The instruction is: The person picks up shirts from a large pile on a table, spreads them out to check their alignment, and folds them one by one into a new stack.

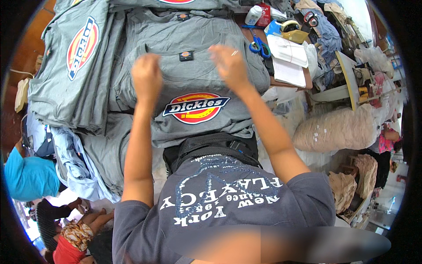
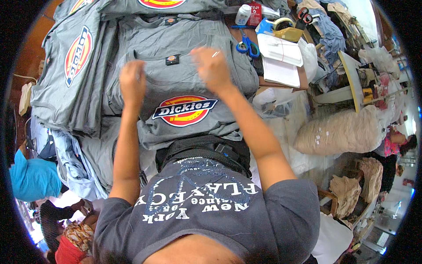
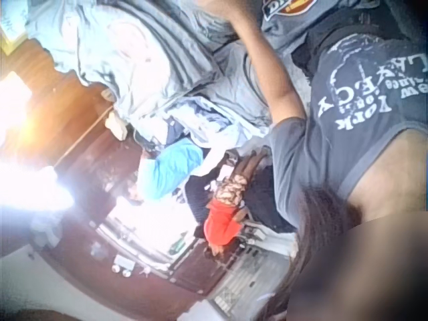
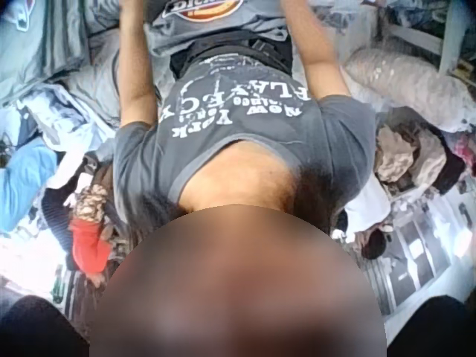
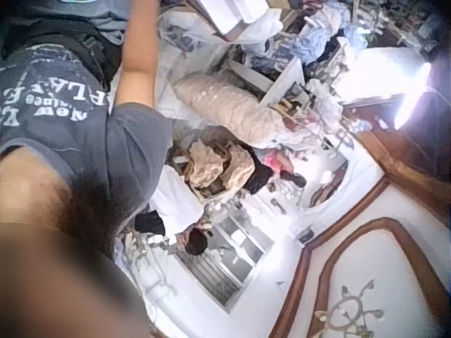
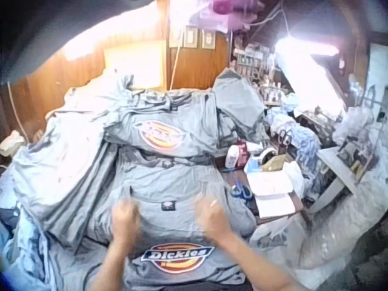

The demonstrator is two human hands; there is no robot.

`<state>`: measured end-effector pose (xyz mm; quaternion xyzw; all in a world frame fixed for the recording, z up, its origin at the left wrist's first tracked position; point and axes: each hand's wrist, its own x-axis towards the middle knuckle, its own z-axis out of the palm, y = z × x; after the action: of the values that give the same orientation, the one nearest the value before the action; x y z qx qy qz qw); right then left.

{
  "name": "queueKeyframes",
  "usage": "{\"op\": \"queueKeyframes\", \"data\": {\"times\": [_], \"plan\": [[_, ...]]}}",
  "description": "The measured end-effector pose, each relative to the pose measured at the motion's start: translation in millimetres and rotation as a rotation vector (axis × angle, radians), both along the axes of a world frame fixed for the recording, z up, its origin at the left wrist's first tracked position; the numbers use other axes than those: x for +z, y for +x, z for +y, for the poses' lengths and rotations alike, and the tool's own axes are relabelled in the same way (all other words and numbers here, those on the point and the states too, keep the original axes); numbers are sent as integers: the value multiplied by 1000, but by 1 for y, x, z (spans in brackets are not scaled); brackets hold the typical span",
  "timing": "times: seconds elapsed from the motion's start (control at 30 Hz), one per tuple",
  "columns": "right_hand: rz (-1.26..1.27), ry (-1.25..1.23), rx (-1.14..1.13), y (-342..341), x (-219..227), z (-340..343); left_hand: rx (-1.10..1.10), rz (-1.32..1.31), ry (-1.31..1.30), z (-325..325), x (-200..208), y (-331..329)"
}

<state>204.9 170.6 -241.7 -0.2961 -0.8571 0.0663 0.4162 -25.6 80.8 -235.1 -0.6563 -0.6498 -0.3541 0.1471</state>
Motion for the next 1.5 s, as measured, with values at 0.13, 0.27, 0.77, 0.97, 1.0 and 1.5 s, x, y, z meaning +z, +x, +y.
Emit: {"op": "queueKeyframes", "data": {"times": [0.13,0.27,0.77,0.97,1.0,1.5], "plan": [[-359,64,38,-5,-27,-66,-170,87,-159,-39,-35,71],[-436,33,-95,15,-34,-62,-85,141,-214,-47,-44,58],[-567,32,-289,26,-26,5,183,360,-378,-14,-30,-41],[-563,3,-330,20,-32,43,227,337,-370,18,-24,-56],[-556,2,-328,19,-33,45,235,313,-367,21,-23,-57],[315,-1161,-54,168,-14,-27,191,-525,-93,-105,-81,-18]]}}
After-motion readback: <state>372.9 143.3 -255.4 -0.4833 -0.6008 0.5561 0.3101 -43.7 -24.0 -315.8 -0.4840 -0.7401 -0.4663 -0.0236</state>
